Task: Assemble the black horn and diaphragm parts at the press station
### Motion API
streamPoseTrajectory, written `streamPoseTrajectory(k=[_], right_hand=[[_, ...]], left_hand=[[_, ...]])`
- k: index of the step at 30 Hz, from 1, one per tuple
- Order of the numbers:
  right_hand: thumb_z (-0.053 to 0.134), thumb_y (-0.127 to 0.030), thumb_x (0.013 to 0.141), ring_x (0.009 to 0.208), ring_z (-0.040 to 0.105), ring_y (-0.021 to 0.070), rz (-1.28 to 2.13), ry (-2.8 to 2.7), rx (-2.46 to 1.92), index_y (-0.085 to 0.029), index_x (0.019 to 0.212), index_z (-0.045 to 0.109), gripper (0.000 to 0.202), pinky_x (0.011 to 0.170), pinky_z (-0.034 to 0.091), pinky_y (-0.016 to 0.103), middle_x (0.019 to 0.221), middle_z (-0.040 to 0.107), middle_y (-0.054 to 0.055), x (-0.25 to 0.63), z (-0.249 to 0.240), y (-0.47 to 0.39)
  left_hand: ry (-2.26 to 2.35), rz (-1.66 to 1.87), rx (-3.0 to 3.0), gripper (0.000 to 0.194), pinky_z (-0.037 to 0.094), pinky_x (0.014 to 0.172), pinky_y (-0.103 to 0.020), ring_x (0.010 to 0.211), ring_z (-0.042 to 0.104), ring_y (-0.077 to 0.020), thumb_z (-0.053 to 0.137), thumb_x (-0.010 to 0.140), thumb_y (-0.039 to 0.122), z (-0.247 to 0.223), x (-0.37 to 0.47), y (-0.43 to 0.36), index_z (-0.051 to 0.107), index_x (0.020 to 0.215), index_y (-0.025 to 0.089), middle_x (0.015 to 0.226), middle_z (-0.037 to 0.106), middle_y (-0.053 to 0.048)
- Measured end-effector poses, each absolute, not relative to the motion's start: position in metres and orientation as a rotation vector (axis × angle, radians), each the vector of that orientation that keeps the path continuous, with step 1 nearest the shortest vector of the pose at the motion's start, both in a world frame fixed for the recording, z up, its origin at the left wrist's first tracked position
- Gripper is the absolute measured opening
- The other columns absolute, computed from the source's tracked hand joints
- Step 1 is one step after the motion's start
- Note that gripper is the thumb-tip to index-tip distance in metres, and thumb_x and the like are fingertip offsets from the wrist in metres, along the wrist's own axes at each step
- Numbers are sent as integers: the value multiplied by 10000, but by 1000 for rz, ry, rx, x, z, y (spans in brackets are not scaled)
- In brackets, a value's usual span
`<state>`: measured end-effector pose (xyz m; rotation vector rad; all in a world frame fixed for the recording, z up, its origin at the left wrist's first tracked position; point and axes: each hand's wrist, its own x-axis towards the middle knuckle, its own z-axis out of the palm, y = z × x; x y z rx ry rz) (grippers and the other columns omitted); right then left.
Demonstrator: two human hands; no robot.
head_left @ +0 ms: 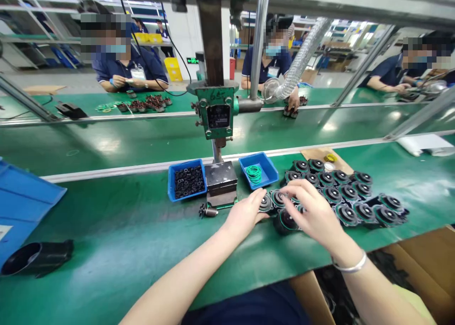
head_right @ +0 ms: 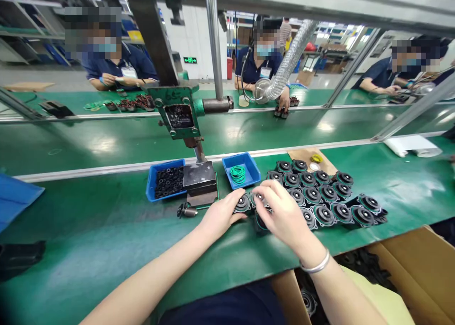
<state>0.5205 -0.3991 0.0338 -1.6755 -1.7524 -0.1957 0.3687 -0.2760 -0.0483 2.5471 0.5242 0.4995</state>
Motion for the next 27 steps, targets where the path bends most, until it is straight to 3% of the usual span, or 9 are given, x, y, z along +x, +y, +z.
streamPoseTrajectory(k=[7, 11, 14, 16, 18, 20, 22, 25, 27], right_hand=[[551, -200, 941, 919, 630, 194, -80, -2165, -1939, -146, 1004, 628, 113, 836, 513, 306, 985, 629, 85, 558, 62, -322], [614, -156, 889, 795, 646, 202, -11, -2373, -1923, -117, 869, 664, 66, 746, 514, 304, 879, 649, 94, 536, 61, -296], [563, -198, 925, 727, 622, 203, 2, -2478, -1755, -132, 799, 641, 162, 704, 513, 324, 785, 624, 77, 494, 60, -315], [534, -172, 932, 776, 621, 198, 34, -2480, -1584, -138, 957, 638, 112, 733, 525, 325, 878, 635, 83, 458, 50, -330], [521, -79, 897, 932, 618, 217, 16, -2438, -1487, -154, 1248, 545, 360, 828, 529, 350, 1105, 624, 121, 422, 29, -335], [490, -36, 884, 1042, 593, 255, -38, -2394, -1547, -173, 1368, 444, 505, 867, 524, 402, 1268, 553, 168, 391, 1, -325], [466, -46, 902, 998, 600, 267, -17, -2374, -1637, -136, 1228, 530, 344, 807, 534, 408, 1204, 560, 194, 372, -25, -308], [507, -59, 893, 836, 609, 216, 65, -2382, -1611, -142, 928, 572, 112, 715, 530, 338, 1009, 574, 134, 368, -46, -289], [551, -66, 870, 801, 603, 174, 106, -2358, -1576, -159, 946, 549, 120, 707, 525, 292, 1002, 544, 96, 375, -48, -291]], left_hand=[[546, 560, 2627, 743, 550, 963, -472, 1235, 596, -348, 754, 799, 222, -40, 358, -284, 347, 1420, 191, 1497, 425, -224], [560, 655, 2596, 475, 568, 933, -396, 1156, 641, -272, 640, 889, 231, -35, 291, -296, 442, 1320, 213, 1322, 578, -139], [816, 805, 2447, 281, 584, 856, -346, 994, 674, -206, 531, 937, 193, -41, 242, -295, 501, 1215, 219, 1158, 618, -93], [1031, 911, 2323, 246, 588, 801, -338, 908, 670, -184, 482, 937, 157, -47, 221, -290, 515, 1174, 212, 1095, 608, -83], [1163, 972, 2223, 251, 587, 782, -348, 893, 661, -182, 459, 917, 130, -53, 209, -285, 518, 1150, 204, 1070, 594, -81], [1208, 978, 2154, 264, 587, 778, -358, 914, 654, -186, 463, 883, 114, -58, 205, -281, 514, 1127, 198, 1060, 581, -77], [1236, 953, 2090, 304, 590, 758, -355, 929, 651, -187, 489, 844, 110, -63, 204, -281, 500, 1136, 193, 1066, 564, -73], [1257, 900, 1976, 431, 596, 745, -372, 942, 660, -199, 533, 818, 140, -71, 202, -287, 456, 1239, 191, 1113, 565, -86], [1210, 867, 1849, 485, 599, 797, -402, 991, 669, -217, 549, 842, 187, -73, 204, -292, 421, 1310, 195, 1198, 577, -119]])
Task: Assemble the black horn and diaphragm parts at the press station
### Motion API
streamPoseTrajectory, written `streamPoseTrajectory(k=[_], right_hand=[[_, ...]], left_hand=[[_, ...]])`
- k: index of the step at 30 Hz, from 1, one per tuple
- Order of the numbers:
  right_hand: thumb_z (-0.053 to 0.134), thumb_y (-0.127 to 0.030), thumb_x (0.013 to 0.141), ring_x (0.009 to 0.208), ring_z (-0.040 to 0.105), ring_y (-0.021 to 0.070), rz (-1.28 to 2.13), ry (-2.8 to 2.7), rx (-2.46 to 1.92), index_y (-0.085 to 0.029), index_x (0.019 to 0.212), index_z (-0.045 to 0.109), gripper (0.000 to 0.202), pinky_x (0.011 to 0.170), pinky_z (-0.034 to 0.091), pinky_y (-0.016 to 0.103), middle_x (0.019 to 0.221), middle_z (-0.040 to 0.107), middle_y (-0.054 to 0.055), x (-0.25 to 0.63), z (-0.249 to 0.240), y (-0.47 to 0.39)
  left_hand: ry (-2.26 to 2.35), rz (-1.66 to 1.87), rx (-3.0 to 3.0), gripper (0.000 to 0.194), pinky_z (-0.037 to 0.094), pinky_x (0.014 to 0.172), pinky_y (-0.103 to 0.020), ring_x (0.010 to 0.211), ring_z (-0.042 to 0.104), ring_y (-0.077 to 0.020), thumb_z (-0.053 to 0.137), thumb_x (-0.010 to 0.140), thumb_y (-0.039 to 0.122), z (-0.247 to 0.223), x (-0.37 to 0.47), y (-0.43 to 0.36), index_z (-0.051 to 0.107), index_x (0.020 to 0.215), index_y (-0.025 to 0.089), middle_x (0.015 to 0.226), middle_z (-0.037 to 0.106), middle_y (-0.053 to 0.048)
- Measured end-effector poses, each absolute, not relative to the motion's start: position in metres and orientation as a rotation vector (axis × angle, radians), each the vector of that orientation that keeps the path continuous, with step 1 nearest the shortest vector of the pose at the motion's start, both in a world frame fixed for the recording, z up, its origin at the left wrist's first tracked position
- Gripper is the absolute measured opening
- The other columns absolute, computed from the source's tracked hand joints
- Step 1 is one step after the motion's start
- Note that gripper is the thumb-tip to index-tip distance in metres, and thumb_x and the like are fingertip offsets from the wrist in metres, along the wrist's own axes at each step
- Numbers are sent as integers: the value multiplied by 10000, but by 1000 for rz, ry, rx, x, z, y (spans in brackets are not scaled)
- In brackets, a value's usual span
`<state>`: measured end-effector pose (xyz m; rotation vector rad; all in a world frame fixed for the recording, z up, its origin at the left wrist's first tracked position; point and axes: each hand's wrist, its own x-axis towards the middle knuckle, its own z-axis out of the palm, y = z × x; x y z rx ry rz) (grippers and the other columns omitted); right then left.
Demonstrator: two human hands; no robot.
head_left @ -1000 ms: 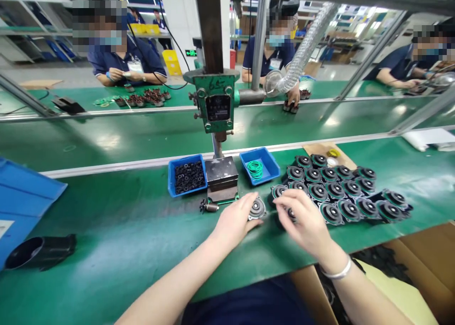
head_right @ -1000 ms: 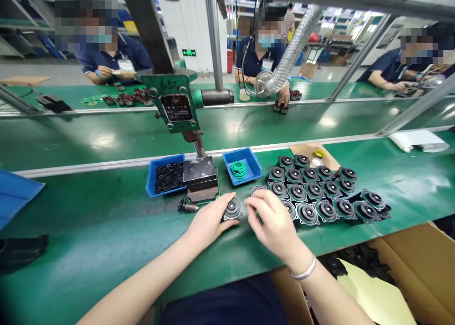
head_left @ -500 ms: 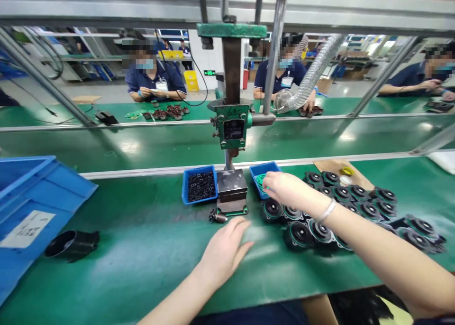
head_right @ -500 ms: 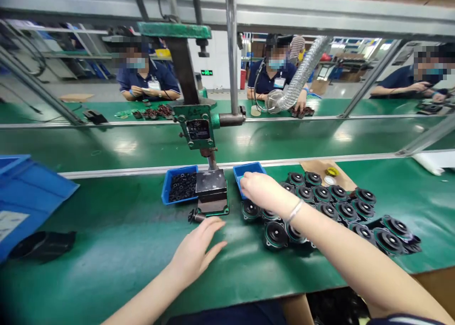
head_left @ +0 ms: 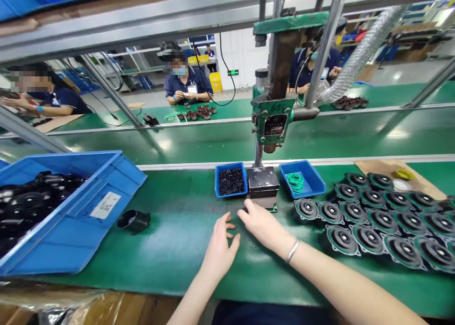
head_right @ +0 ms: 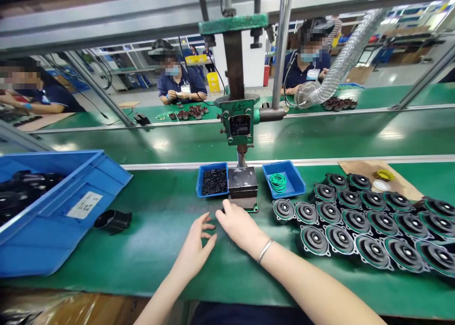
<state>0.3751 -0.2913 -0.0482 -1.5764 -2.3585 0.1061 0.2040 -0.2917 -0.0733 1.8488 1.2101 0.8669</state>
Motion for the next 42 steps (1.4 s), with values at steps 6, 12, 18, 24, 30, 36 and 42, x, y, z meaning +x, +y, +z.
streamPoseTrajectory(k=[6, 12, 18, 24, 30, 36, 42], right_hand=[[541, -109, 832, 961, 569, 184, 435, -1724, -1254, -208, 1015, 460, 224, 833, 519, 311, 1012, 493, 61, 384, -44, -327], [487, -138, 883, 784, 542, 139, 741, -1691, -1149, -217, 1120, 471, 250, 720, 510, 276, 1029, 527, 60, 397, -50, -335], [530, -57, 749, 851, 549, 131, 944, -1597, -1046, -233, 1080, 453, 382, 781, 510, 262, 1046, 472, 41, 401, -60, -334], [484, -22, 735, 959, 523, 156, 950, -1572, -1093, -242, 1028, 439, 370, 840, 481, 266, 1038, 465, 39, 406, -65, -336], [469, 1, 703, 804, 489, 133, 874, -1553, -1172, -234, 943, 446, 337, 693, 432, 218, 934, 457, 12, 401, -61, -335], [454, -7, 686, 733, 463, 116, 897, -1519, -1178, -227, 879, 411, 295, 633, 403, 199, 885, 435, -3, 400, -64, -331], [460, -10, 693, 727, 464, 113, 876, -1481, -1196, -221, 879, 424, 284, 646, 402, 202, 873, 431, -6, 407, -66, -328]], left_hand=[[829, 728, 1389, 283, 606, 738, -356, 796, 687, -182, 436, 954, 309, -67, 224, -304, 521, 1188, 173, 1043, 680, -100], [948, 649, 1733, 193, 564, 664, -287, 648, 619, -141, 491, 942, 275, -49, 209, -296, 610, 1074, 197, 863, 625, -26], [921, 600, 2212, 127, 531, 764, -285, 833, 629, -180, 520, 953, 221, -23, 202, -285, 626, 1022, 215, 891, 642, -32], [898, 549, 2427, 213, 524, 672, -303, 736, 609, -194, 422, 993, 232, -32, 216, -291, 606, 1062, 150, 850, 632, -69], [765, 421, 2518, 223, 541, 722, -258, 786, 665, -171, 476, 991, 306, -13, 214, -259, 663, 1030, 190, 868, 700, -42], [1490, 141, 2708, 193, 521, 871, -369, 952, 669, -256, 506, 929, 120, 3, 246, -173, 698, 942, 110, 985, 695, -142], [1606, -32, 2686, 168, 529, 808, -380, 914, 680, -294, 529, 847, -5, -6, 264, -154, 683, 892, 45, 941, 679, -188]])
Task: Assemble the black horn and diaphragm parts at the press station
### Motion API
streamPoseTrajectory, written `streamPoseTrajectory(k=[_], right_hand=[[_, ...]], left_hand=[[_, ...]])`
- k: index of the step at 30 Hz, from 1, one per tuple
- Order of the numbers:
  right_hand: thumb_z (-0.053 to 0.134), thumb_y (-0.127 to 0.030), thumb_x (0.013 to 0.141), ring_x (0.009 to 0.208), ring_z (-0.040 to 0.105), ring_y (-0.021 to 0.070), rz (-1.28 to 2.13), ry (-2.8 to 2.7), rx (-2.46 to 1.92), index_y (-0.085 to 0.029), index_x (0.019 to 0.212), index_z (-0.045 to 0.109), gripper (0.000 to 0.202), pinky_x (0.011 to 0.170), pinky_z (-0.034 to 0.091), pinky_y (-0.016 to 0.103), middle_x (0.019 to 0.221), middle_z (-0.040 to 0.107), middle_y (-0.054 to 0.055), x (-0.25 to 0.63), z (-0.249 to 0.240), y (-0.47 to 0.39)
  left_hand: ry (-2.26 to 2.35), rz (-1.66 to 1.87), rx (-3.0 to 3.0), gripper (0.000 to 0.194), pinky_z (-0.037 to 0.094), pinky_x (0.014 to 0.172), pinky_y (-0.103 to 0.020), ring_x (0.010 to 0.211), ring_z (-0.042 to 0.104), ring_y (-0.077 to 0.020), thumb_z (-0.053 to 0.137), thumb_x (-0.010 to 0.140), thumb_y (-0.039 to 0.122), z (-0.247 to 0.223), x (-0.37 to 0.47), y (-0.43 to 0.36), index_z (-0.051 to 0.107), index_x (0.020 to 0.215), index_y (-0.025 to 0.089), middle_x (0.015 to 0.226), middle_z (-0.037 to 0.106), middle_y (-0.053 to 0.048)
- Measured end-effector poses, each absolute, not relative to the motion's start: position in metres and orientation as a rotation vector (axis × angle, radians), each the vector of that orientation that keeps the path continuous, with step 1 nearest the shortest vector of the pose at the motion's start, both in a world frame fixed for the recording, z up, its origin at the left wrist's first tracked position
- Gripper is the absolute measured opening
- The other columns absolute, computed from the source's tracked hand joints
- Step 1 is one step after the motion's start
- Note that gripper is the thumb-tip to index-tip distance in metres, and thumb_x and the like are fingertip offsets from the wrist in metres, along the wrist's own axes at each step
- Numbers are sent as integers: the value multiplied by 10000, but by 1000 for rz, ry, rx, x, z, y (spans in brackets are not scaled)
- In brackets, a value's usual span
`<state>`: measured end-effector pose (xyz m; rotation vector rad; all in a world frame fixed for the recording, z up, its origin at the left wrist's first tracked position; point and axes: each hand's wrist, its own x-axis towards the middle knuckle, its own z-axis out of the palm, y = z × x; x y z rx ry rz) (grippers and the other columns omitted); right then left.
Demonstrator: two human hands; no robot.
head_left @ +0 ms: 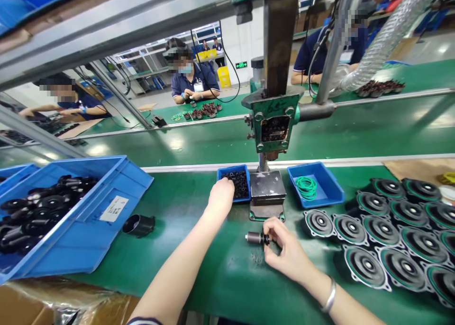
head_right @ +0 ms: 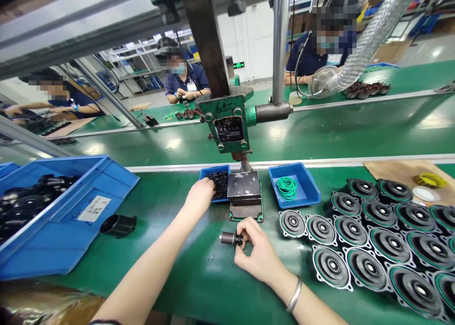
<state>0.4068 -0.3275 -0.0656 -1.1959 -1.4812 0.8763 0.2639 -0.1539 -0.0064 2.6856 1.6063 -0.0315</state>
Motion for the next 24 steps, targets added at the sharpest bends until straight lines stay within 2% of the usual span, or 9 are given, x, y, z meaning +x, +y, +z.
streamPoseTrajectory(k=[5, 7, 10, 13, 15, 17, 19, 21, 24], right_hand=[[476, -9, 696, 744, 471, 118, 877, -1480, -1194, -221, 887, 431, 289, 667, 410, 207, 879, 439, -4, 406, -68, -330], [484, -12, 696, 729, 466, 113, 867, -1481, -1191, -221, 883, 437, 284, 656, 406, 204, 875, 435, -6, 406, -69, -329], [488, -27, 699, 737, 472, 116, 854, -1418, -1161, -225, 884, 445, 275, 660, 417, 203, 881, 436, -4, 407, -70, -328], [485, -43, 698, 786, 491, 129, 842, -1289, -1098, -233, 888, 449, 272, 692, 444, 210, 896, 437, 1, 409, -66, -327], [490, -44, 692, 808, 495, 131, 833, -1232, -1064, -237, 883, 452, 275, 705, 452, 210, 907, 438, 4, 410, -63, -328], [497, -38, 683, 813, 495, 129, 835, -1215, -1039, -239, 880, 456, 284, 710, 454, 206, 910, 439, 3, 410, -60, -331], [501, -33, 676, 821, 497, 131, 857, -1211, -1018, -239, 884, 456, 296, 718, 459, 208, 918, 442, 7, 408, -58, -333], [504, -34, 670, 835, 499, 136, 869, -1207, -1011, -236, 888, 454, 302, 725, 463, 215, 927, 441, 12, 405, -59, -335], [507, -31, 665, 831, 494, 139, 841, -1215, -1037, -230, 891, 452, 306, 717, 455, 221, 929, 438, 18, 403, -62, -337]], left_hand=[[1705, -21, 2565, 80, 542, 833, -382, 890, 680, -206, 587, 890, 69, -4, 271, -157, 663, 905, 90, 929, 696, -79], [1718, 56, 2507, 93, 540, 839, -397, 893, 683, -214, 578, 882, 49, 1, 274, -156, 663, 876, 84, 923, 701, -91], [1673, 236, 2428, 137, 527, 832, -408, 892, 690, -269, 546, 847, 9, 13, 269, -161, 666, 825, 71, 900, 703, -165], [1555, 408, 2351, 89, 532, 812, -337, 863, 687, -216, 563, 885, 132, 20, 254, -183, 651, 875, 132, 926, 713, -108], [1375, 572, 2115, 70, 535, 765, -273, 812, 675, -163, 614, 869, 217, 14, 244, -207, 626, 830, 160, 929, 710, -63], [1128, 738, 1620, 154, 521, 706, -238, 736, 644, -130, 720, 785, 265, 1, 238, -231, 610, 767, 159, 879, 693, -38], [948, 793, 1164, 242, 490, 663, -208, 674, 600, -99, 817, 695, 290, -14, 236, -252, 643, 785, 149, 810, 664, -15], [880, 794, 944, 307, 458, 637, -182, 639, 565, -76, 868, 652, 314, -26, 238, -265, 681, 829, 146, 759, 637, 1], [847, 816, 862, 314, 442, 622, -176, 617, 540, -67, 881, 650, 345, -34, 241, -271, 693, 795, 140, 718, 614, 7]])
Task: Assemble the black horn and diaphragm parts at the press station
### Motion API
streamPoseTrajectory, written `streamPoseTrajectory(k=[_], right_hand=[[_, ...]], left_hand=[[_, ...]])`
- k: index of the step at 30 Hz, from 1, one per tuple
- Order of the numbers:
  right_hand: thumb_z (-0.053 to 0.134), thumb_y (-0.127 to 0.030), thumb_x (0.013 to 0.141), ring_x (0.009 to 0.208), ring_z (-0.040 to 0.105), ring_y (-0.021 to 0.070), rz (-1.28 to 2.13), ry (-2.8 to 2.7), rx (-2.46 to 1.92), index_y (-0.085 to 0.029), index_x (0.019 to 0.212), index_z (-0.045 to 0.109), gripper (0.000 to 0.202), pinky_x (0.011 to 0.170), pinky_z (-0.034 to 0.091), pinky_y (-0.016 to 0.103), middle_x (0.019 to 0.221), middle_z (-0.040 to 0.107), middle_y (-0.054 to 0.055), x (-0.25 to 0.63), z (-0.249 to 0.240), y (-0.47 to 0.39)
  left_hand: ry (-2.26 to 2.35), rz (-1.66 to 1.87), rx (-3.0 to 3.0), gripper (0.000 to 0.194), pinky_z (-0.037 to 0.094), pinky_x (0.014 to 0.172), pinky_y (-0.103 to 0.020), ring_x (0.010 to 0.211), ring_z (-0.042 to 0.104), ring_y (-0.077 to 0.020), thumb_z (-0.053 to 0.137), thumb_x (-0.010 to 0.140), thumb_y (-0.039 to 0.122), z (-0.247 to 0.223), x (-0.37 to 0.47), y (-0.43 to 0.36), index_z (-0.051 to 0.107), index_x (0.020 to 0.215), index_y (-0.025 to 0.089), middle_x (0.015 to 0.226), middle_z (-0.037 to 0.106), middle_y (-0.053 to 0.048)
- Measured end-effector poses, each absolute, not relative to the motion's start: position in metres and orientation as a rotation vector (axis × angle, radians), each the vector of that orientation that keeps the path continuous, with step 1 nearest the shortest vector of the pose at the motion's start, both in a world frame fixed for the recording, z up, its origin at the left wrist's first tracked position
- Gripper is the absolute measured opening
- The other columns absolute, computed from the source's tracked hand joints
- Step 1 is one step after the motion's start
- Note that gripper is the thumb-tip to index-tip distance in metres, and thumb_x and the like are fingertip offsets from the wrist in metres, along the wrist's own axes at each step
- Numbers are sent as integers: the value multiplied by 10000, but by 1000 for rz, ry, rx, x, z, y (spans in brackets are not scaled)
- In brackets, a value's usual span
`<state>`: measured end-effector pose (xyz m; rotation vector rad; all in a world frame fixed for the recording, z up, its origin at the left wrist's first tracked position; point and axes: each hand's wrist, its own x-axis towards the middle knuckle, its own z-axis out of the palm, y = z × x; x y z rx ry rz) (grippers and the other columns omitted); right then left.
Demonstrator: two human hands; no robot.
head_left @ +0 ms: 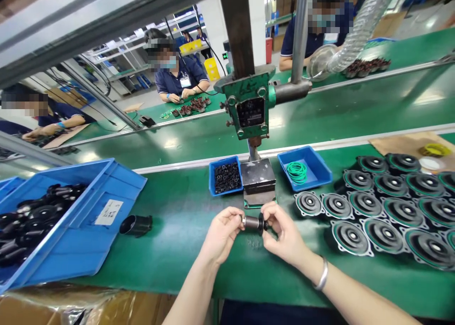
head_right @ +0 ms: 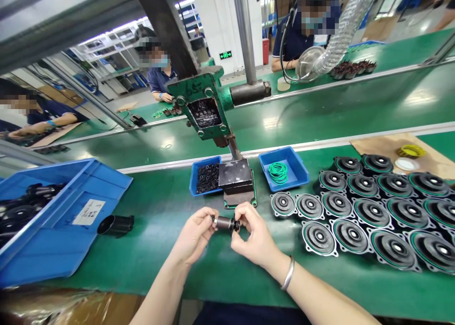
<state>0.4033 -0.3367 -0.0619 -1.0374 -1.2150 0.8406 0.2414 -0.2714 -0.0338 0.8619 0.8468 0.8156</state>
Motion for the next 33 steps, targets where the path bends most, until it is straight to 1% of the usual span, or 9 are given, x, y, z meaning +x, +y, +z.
streamPoseTrajectory(k=[6, 11, 15, 17, 20, 23, 29, 31, 33], right_hand=[[509, -39, 668, 853, 514, 160, 734, -1310, -1093, -227, 895, 428, 306, 741, 473, 264, 933, 452, 32, 406, -58, -338], [533, -12, 665, 901, 525, 176, 442, -1502, -1100, -235, 945, 449, 368, 793, 480, 305, 969, 479, 43, 407, -53, -341], [534, -24, 675, 899, 525, 176, 519, -1408, -1106, -237, 933, 445, 347, 784, 481, 298, 942, 474, 33, 408, -52, -340], [520, -33, 676, 881, 525, 167, 642, -1324, -1098, -236, 918, 440, 325, 766, 486, 282, 933, 464, 29, 408, -52, -338], [501, -43, 675, 865, 533, 152, 761, -1239, -1038, -233, 919, 442, 315, 756, 499, 260, 950, 457, 29, 409, -51, -338], [516, -43, 668, 857, 534, 149, 792, -1225, -1012, -230, 911, 451, 313, 756, 507, 252, 944, 465, 30, 409, -50, -338], [554, -50, 698, 877, 557, 154, 762, -1293, -1022, -237, 915, 466, 300, 755, 513, 240, 942, 490, 37, 409, -55, -339], [577, -79, 724, 882, 572, 151, 728, -1318, -1045, -236, 908, 480, 260, 750, 509, 223, 947, 514, 45, 411, -59, -340], [610, -130, 743, 883, 584, 153, 703, -1309, -1086, -229, 907, 500, 221, 721, 503, 206, 985, 541, 65, 414, -66, -341]], left_hand=[[848, 858, 896, 300, 441, 609, -182, 611, 521, -66, 876, 661, 342, -30, 243, -272, 653, 693, 144, 743, 602, 14], [874, 918, 924, 247, 437, 615, -165, 624, 519, -51, 857, 698, 292, -31, 248, -279, 655, 680, 151, 773, 602, 25], [811, 944, 864, 202, 472, 640, -202, 638, 561, -55, 810, 755, 312, -34, 255, -289, 724, 879, 177, 1005, 678, -33], [779, 930, 862, 307, 498, 682, -245, 637, 591, -75, 758, 808, 309, -33, 255, -292, 692, 1089, 206, 1033, 703, -64], [705, 917, 923, 549, 520, 775, -312, 713, 659, -126, 726, 822, 263, -28, 249, -293, 523, 1332, 268, 1081, 711, -78], [606, 867, 996, 619, 522, 817, -363, 780, 694, -183, 733, 787, 272, -23, 243, -292, 475, 1350, 263, 1130, 697, -97], [605, 848, 1105, 542, 524, 737, -357, 767, 687, -203, 615, 863, 451, -30, 243, -299, 462, 1316, 195, 1131, 656, -141], [704, 860, 1350, 546, 528, 766, -368, 884, 681, -234, 581, 874, 456, -34, 232, -289, 447, 1336, 198, 1242, 597, -167], [1111, 1021, 1686, 579, 495, 917, -414, 1122, 605, -282, 614, 843, 390, -36, 204, -268, 430, 1357, 198, 1363, 506, -177]])
